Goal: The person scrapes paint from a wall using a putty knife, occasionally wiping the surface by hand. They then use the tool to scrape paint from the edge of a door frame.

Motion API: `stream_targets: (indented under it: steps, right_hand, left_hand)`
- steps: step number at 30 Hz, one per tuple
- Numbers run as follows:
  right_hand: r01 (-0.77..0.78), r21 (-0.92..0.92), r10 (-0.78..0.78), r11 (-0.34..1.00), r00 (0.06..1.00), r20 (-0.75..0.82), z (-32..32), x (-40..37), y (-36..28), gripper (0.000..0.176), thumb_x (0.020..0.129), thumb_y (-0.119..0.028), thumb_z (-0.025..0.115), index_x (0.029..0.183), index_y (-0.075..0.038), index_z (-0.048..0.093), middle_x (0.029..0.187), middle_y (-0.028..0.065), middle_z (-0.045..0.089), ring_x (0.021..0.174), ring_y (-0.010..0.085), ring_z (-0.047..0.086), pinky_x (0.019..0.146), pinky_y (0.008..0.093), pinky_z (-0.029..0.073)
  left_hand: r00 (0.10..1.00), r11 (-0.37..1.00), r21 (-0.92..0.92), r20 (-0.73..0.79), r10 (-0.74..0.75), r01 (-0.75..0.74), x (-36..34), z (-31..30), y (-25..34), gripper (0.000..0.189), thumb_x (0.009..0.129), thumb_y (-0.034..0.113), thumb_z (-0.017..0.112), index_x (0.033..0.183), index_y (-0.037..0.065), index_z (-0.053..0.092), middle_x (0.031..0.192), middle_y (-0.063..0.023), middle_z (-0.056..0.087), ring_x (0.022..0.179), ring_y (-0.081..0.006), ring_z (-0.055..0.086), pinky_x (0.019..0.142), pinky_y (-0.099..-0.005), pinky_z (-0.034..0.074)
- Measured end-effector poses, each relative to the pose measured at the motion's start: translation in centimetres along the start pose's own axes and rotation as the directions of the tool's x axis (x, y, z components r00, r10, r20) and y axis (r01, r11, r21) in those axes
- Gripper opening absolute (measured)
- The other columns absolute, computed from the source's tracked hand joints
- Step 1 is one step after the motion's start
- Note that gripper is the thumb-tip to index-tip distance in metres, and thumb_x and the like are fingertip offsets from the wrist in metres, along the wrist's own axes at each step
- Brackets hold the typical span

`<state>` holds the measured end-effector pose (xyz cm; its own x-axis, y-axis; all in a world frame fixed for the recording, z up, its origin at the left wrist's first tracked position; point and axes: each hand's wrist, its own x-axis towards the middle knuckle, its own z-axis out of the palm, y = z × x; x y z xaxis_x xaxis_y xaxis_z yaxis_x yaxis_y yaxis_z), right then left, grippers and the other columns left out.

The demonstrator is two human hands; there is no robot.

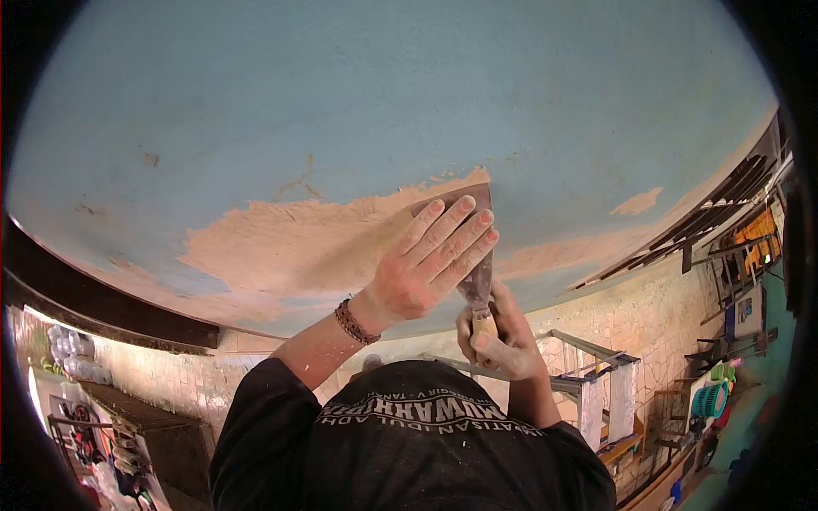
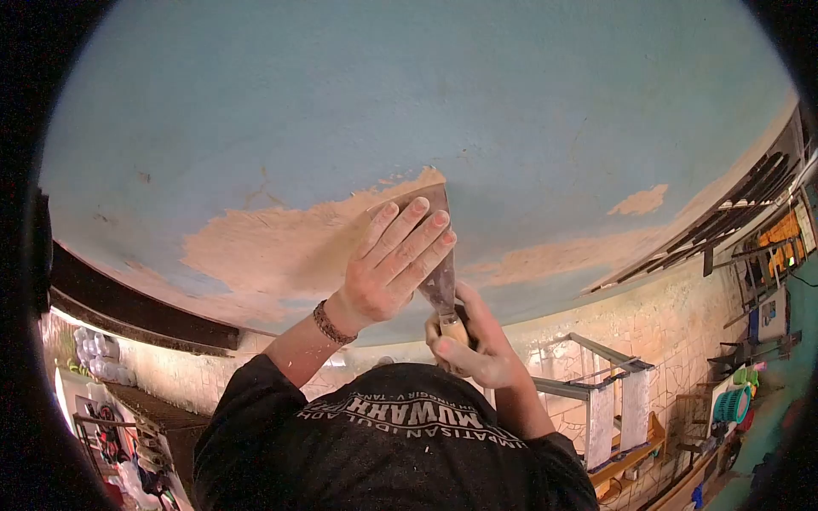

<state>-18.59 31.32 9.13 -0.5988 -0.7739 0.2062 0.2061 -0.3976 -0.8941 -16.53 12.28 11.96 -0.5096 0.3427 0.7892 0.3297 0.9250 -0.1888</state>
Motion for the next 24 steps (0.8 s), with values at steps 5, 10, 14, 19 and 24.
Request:
stream_targets:
  steps: [5,10,14,19,24]
  right_hand:
    - [-0.012,0.132,0.009,0.991,1.000,0.020,-0.4,-0.6,0.8,0.063,0.093,-0.017,0.054,0.146,0.000,0.024,0.072,0.0079,0.048,0.050,0.0106,0.043,0.042,0.0235,0.033]
    - [-0.107,0.259,0.118,0.960,0.993,-0.027,0.6,-0.6,1.0,0.068,0.094,-0.018,0.052,0.150,-0.004,0.016,0.063,0.0045,0.039,0.046,0.0096,0.032,0.039,0.0230,0.030]
    - [-0.121,0.275,0.123,0.954,0.992,0.008,0.6,-0.5,0.9,0.066,0.095,-0.014,0.050,0.151,-0.007,0.016,0.065,0.0036,0.040,0.048,0.0095,0.033,0.040,0.0228,0.029]
    - [-0.105,0.334,0.109,0.937,0.994,0.006,1.0,-0.4,1.1,0.063,0.096,-0.010,0.049,0.152,-0.010,0.018,0.066,0.0030,0.042,0.049,0.0094,0.034,0.041,0.0222,0.030]
    - [-0.063,0.240,0.065,0.969,0.998,0.001,0.3,-0.1,1.3,0.068,0.096,-0.012,0.050,0.153,-0.018,0.014,0.064,0.0025,0.040,0.048,0.0084,0.032,0.039,0.0223,0.030]
  left_hand:
    - [0.998,0.997,-0.061,-0.049,-0.045,0.042,0.9,-0.6,0.2,0.035,0.084,0.009,0.056,0.117,0.005,0.065,0.127,-0.0114,0.060,0.124,-0.0295,0.052,0.108,-0.0443,0.036]
    - [0.999,0.997,-0.066,-0.024,-0.047,0.045,0.7,-0.8,0.3,0.035,0.083,0.007,0.056,0.117,0.004,0.065,0.127,-0.0122,0.060,0.125,-0.0299,0.052,0.108,-0.0450,0.036]
    - [0.998,0.991,-0.119,-0.005,-0.057,0.056,0.7,-0.9,0.1,0.036,0.083,0.007,0.056,0.118,0.004,0.065,0.128,-0.0123,0.059,0.126,-0.0300,0.051,0.108,-0.0451,0.037]
    - [0.999,0.993,-0.110,-0.019,-0.042,0.040,0.8,-1.0,0.1,0.035,0.083,0.006,0.057,0.117,0.003,0.064,0.129,-0.0126,0.058,0.127,-0.0304,0.050,0.108,-0.0464,0.036]
    - [0.996,0.985,-0.150,-0.023,-0.085,0.081,1.2,-1.4,-0.1,0.037,0.082,0.005,0.058,0.118,0.003,0.064,0.129,-0.0128,0.058,0.127,-0.0308,0.050,0.108,-0.0473,0.036]
